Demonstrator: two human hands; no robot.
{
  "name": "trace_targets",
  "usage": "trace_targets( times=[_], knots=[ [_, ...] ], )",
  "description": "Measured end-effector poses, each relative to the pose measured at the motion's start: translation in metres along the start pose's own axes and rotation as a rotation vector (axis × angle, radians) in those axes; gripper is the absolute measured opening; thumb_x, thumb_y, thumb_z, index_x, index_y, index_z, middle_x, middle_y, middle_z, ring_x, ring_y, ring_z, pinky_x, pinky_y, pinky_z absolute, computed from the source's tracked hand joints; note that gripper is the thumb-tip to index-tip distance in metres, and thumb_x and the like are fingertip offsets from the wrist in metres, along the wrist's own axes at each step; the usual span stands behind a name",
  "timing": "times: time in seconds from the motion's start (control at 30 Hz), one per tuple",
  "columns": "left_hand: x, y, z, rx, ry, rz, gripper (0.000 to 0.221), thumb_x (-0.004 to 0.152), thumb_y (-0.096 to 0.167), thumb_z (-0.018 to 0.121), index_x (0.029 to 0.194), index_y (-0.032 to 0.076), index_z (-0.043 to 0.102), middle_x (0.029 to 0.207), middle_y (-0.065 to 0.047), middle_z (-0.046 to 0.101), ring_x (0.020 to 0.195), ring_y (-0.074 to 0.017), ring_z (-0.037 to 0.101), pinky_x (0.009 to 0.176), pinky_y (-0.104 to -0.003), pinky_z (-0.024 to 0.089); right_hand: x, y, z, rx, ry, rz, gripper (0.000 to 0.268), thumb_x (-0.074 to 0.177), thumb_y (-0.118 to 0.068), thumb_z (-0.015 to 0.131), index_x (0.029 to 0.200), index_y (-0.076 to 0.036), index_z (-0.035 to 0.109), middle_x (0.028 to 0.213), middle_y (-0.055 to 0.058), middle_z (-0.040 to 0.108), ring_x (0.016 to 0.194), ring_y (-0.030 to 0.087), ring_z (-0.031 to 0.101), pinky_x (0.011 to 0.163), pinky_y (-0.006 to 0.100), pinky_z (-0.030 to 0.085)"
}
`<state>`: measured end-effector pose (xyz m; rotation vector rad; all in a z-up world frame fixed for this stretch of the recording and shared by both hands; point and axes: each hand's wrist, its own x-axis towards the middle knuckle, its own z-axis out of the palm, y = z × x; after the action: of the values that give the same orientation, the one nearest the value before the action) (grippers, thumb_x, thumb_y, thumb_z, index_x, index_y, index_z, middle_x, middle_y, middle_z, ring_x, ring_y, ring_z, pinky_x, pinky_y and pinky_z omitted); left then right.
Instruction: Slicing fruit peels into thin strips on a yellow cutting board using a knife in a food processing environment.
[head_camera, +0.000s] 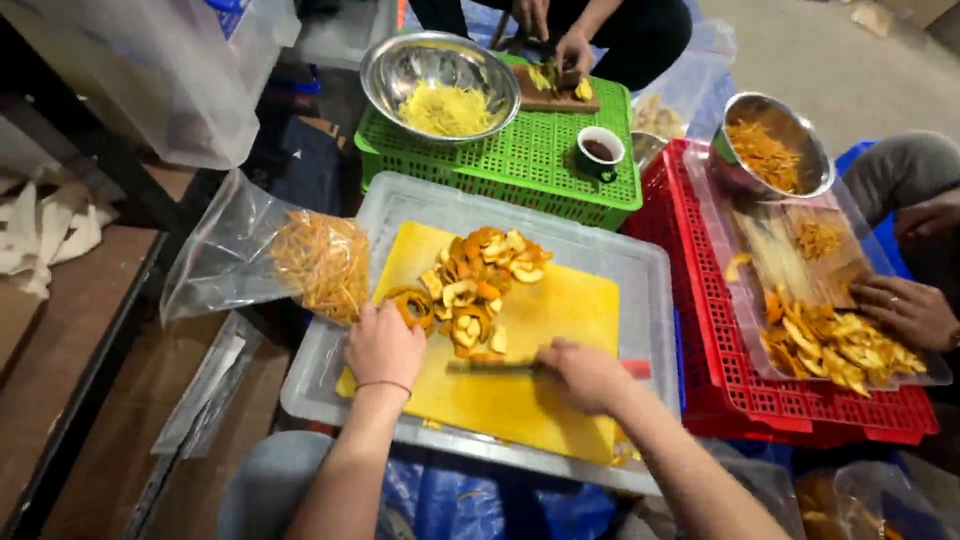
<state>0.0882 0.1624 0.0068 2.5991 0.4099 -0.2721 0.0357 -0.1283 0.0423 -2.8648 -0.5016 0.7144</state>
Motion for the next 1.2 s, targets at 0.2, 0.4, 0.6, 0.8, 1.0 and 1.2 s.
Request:
trace_targets(
  times=[0.2, 0.4, 0.6, 0.8, 1.0, 1.2],
  knots=[
    [-0.010, 0.006, -0.017, -0.038, -0.021, -0.022, 0.054, 0.083, 0.054, 0.069, 0.120, 0.015, 0.071, 0.123, -0.011, 0.065, 0.120, -0.0381, 0.065, 0.098, -0.054, 0.056, 0.027, 0.016, 0.007, -0.055, 0.153, 0.134, 0.023, 0.100, -0.030, 0.052, 0.118, -0.024, 0.066, 0.105, 0.006, 0.065, 0.101, 0.037, 0.071, 0.094, 0.049, 0.056],
    [-0.014, 0.014, -0.032, -0.153, -0.047, -0.092, 0.059, 0.086, 0.058, 0.063, 0.116, 0.008, 0.072, 0.122, -0.016, 0.067, 0.118, -0.0401, 0.067, 0.099, -0.054, 0.055, -0.048, -0.016, 0.037, 0.208, 0.225, 0.123, 0.030, 0.094, -0.015, 0.053, 0.121, -0.012, 0.067, 0.104, 0.019, 0.067, 0.105, 0.048, 0.069, 0.095, 0.054, 0.056],
    [-0.023, 0.013, -0.043, -0.346, -0.053, -0.134, 0.033, 0.078, 0.025, 0.071, 0.110, 0.018, 0.066, 0.115, -0.009, 0.065, 0.104, -0.0321, 0.066, 0.081, -0.045, 0.057, -0.148, -0.041, 0.129, 0.594, 0.574, 0.229, 0.026, 0.095, -0.019, 0.057, 0.114, -0.016, 0.074, 0.104, 0.006, 0.081, 0.098, 0.019, 0.075, 0.091, 0.031, 0.054],
    [-0.033, 0.008, -0.043, -0.668, -0.016, 0.031, 0.020, 0.086, 0.021, 0.074, 0.103, 0.011, 0.074, 0.104, -0.004, 0.078, 0.099, -0.0192, 0.073, 0.090, -0.035, 0.059, -0.160, 0.074, 0.322, 0.862, 0.105, 0.082, 0.044, 0.090, -0.049, 0.053, 0.109, -0.018, 0.078, 0.076, -0.011, 0.061, 0.067, 0.003, 0.050, 0.056, 0.026, 0.044],
    [-0.063, 0.018, -0.022, -1.596, -0.418, 0.184, 0.022, 0.089, -0.001, 0.072, 0.109, 0.003, 0.061, 0.096, -0.015, 0.077, 0.079, -0.0223, 0.073, 0.063, -0.029, 0.057, -0.206, -0.087, 0.132, 0.967, 0.605, 0.958, 0.027, 0.087, -0.023, 0.069, 0.105, -0.024, 0.089, 0.053, 0.007, 0.075, 0.051, 0.014, 0.069, 0.059, 0.024, 0.053],
    [-0.055, 0.037, 0.004, -1.522, -0.420, 0.239, 0.019, 0.091, -0.002, 0.069, 0.109, 0.002, 0.063, 0.103, -0.016, 0.075, 0.100, -0.0258, 0.073, 0.087, -0.045, 0.065, -0.224, -0.090, 0.121, 1.057, 0.638, 0.810, 0.028, 0.095, -0.022, 0.060, 0.114, -0.016, 0.079, 0.049, 0.010, 0.070, 0.041, 0.018, 0.066, 0.053, 0.029, 0.054]
  ],
)
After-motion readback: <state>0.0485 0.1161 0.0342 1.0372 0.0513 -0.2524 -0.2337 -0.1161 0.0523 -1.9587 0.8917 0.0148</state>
